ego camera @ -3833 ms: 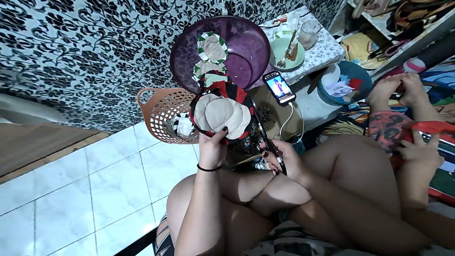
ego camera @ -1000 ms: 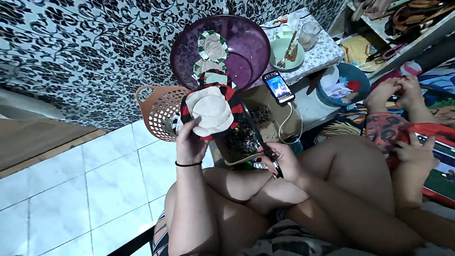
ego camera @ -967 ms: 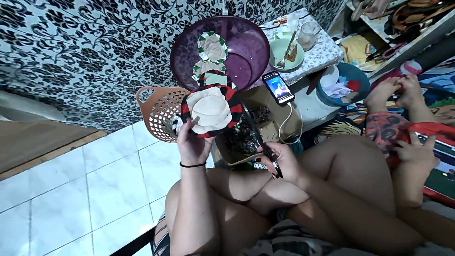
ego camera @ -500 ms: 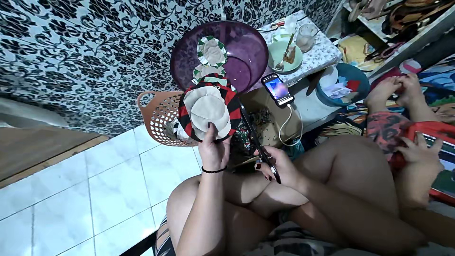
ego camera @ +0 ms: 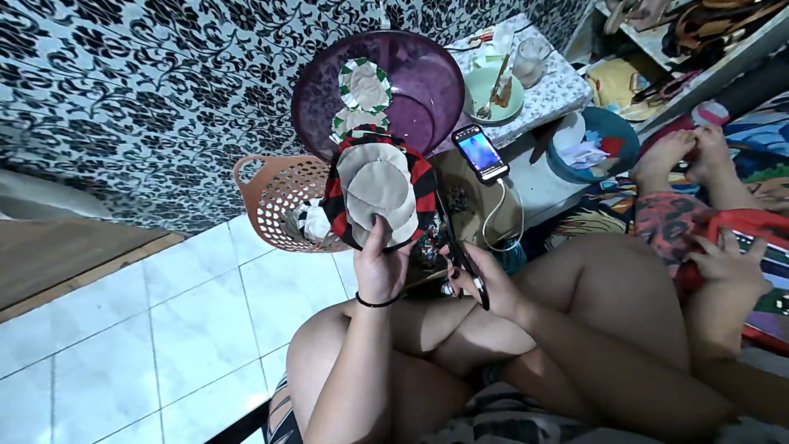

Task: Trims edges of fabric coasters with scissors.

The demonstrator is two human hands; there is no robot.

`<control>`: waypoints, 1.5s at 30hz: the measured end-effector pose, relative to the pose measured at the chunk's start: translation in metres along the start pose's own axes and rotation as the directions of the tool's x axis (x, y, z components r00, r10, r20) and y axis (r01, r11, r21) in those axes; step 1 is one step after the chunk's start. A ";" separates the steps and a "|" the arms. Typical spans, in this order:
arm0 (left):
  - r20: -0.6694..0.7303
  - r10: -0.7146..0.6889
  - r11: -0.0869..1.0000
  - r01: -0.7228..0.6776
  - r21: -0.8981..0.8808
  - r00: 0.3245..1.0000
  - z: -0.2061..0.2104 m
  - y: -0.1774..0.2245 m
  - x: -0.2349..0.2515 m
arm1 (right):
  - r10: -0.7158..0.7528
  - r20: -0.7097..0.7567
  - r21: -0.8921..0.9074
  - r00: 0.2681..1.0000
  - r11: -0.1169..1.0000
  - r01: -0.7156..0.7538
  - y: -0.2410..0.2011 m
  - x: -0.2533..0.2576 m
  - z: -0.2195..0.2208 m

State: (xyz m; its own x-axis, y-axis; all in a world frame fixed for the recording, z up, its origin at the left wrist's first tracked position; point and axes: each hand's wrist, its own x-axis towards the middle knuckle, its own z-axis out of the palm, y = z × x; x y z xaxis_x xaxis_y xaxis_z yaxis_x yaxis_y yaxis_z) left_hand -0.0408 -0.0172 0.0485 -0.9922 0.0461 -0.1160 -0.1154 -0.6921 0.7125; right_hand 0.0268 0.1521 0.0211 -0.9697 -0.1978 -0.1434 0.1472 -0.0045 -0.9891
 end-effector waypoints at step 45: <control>0.111 -0.031 0.986 0.049 -0.160 0.993 -0.018 0.029 0.009 | 0.108 -0.103 -0.058 0.989 0.992 -0.115 -0.008 -0.007 0.003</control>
State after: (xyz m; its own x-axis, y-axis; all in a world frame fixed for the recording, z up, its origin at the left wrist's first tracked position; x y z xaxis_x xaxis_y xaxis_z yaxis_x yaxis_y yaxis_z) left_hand -0.0525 -0.0504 0.0557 -0.9873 0.1472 -0.0604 -0.1545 -0.7955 0.5859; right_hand 0.0327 0.1506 0.0299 -0.9630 -0.0952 -0.2523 0.2457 0.0754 -0.9664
